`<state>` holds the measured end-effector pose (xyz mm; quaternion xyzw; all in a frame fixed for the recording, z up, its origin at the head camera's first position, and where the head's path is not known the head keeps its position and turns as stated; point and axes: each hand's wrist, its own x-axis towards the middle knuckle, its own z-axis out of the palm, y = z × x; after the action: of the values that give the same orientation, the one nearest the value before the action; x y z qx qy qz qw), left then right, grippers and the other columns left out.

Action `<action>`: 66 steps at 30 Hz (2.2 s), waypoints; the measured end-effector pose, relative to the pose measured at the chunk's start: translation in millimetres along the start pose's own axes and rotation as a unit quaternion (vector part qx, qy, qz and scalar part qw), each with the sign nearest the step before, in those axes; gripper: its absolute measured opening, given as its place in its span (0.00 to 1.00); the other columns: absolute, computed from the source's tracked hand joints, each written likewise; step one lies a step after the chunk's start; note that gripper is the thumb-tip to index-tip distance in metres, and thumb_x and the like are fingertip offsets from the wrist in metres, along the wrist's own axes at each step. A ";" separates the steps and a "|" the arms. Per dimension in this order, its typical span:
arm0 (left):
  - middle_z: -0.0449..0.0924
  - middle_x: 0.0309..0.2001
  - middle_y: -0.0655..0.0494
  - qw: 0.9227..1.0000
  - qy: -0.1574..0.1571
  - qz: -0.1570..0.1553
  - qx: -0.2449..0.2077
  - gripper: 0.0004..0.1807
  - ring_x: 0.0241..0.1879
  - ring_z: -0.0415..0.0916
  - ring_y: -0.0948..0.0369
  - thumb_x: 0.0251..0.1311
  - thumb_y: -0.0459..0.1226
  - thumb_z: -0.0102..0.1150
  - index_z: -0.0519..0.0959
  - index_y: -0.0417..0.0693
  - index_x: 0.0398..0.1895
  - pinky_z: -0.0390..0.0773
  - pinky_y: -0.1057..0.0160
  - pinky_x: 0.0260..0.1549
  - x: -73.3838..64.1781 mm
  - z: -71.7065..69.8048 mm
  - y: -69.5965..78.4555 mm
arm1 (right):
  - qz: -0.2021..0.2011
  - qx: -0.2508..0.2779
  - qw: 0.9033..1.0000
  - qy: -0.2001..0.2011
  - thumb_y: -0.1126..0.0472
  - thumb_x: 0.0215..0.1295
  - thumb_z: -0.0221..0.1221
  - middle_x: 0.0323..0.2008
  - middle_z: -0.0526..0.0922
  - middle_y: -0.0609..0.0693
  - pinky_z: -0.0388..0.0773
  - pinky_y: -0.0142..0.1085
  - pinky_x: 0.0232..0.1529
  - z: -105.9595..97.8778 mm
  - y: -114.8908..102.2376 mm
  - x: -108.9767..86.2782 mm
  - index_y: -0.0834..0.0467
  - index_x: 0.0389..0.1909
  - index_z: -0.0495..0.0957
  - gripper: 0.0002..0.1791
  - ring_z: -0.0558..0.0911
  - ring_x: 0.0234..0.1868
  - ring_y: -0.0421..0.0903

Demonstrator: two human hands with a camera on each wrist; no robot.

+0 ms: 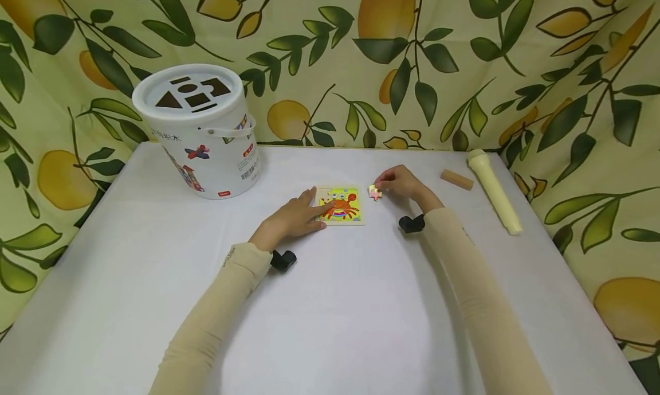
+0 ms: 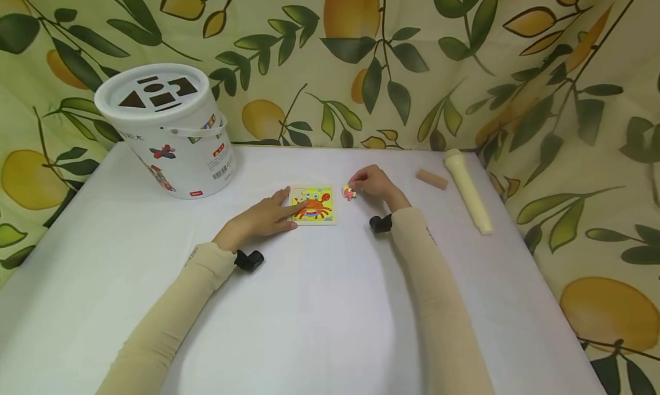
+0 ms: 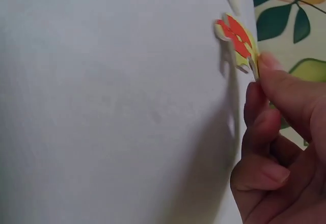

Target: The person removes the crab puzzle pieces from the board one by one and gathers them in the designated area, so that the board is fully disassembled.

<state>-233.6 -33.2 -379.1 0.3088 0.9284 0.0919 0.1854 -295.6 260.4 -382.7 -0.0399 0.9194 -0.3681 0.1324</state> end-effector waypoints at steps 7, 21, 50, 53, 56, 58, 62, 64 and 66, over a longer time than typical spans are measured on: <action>0.35 0.73 0.40 1.000 0.013 -0.015 0.005 0.32 0.72 0.38 0.46 0.64 0.53 0.46 0.52 0.67 0.70 0.49 0.47 0.68 -6.3 6.4 -1.6 | 0.005 -0.025 0.999 0.028 0.58 0.64 0.56 0.40 0.79 0.56 0.67 0.35 0.42 17.5 -0.7 2.0 0.62 0.41 0.80 0.13 0.70 0.40 0.48; 0.37 0.73 0.42 1.000 0.020 -0.001 0.002 0.32 0.70 0.47 0.45 0.63 0.52 0.48 0.52 0.68 0.70 0.55 0.46 0.65 1.7 2.5 2.2 | -0.146 -0.074 0.986 -0.016 0.64 0.65 0.52 0.38 0.78 0.57 0.69 0.32 0.32 46.9 -54.5 3.1 0.61 0.45 0.80 0.12 0.71 0.33 0.48; 0.38 0.72 0.39 1.000 0.013 0.005 0.002 0.30 0.70 0.47 0.44 0.64 0.51 0.47 0.54 0.68 0.69 0.56 0.46 0.65 0.7 1.2 3.8 | -0.207 -0.100 0.973 -0.027 0.73 0.61 0.50 0.40 0.76 0.59 0.65 0.40 0.44 65.6 -62.5 3.9 0.58 0.47 0.79 0.16 0.69 0.40 0.52; 0.37 0.72 0.39 1.000 0.011 0.006 -0.001 0.30 0.70 0.46 0.45 0.64 0.51 0.48 0.54 0.69 0.69 0.55 0.47 0.66 1.7 1.4 4.7 | -0.166 -0.064 0.984 -0.023 0.72 0.61 0.53 0.38 0.77 0.59 0.71 0.34 0.38 61.8 -61.0 5.2 0.62 0.47 0.77 0.14 0.72 0.34 0.49; 0.37 0.73 0.39 1.000 0.011 0.007 -0.003 0.30 0.70 0.45 0.44 0.64 0.51 0.47 0.54 0.69 0.69 0.55 0.46 0.66 2.2 1.9 4.9 | -0.118 -0.020 0.993 -0.018 0.69 0.60 0.57 0.34 0.77 0.57 0.72 0.29 0.32 57.9 -59.1 7.0 0.64 0.43 0.77 0.10 0.72 0.31 0.45; 0.36 0.73 0.39 1.000 0.011 0.008 -0.004 0.30 0.70 0.46 0.44 0.64 0.52 0.47 0.54 0.69 0.69 0.56 0.46 0.65 2.0 2.5 4.5 | -0.105 0.002 0.994 -0.017 0.67 0.60 0.58 0.33 0.78 0.56 0.70 0.28 0.31 55.6 -57.1 8.7 0.65 0.40 0.78 0.08 0.72 0.31 0.44; 0.36 0.73 0.39 1.000 0.012 0.004 -0.002 0.30 0.70 0.48 0.43 0.64 0.52 0.47 0.53 0.70 0.69 0.56 0.46 0.65 0.4 2.7 2.9 | -0.071 0.065 0.995 -0.001 0.62 0.60 0.59 0.34 0.79 0.52 0.68 0.28 0.28 47.8 -51.4 11.3 0.62 0.39 0.80 0.09 0.70 0.31 0.43; 0.36 0.73 0.39 1.000 0.013 0.005 -0.001 0.30 0.70 0.47 0.43 0.64 0.52 0.47 0.53 0.69 0.69 0.56 0.46 0.65 -0.1 2.4 3.1 | -0.047 0.096 0.994 0.021 0.59 0.60 0.60 0.35 0.80 0.50 0.68 0.29 0.29 38.8 -46.6 10.2 0.60 0.41 0.80 0.11 0.71 0.32 0.43; 0.36 0.73 0.39 1.000 0.014 0.010 0.000 0.31 0.70 0.47 0.43 0.64 0.52 0.47 0.53 0.68 0.69 0.55 0.46 0.66 0.1 2.3 3.6 | -0.022 0.112 0.992 0.046 0.57 0.59 0.61 0.36 0.81 0.48 0.68 0.30 0.30 25.4 -38.7 6.2 0.59 0.41 0.80 0.12 0.71 0.33 0.42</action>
<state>-230.9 -30.2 -380.2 0.3168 0.9278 0.0978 0.1709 -295.5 214.3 -375.1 -0.0282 0.8762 -0.4734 0.0854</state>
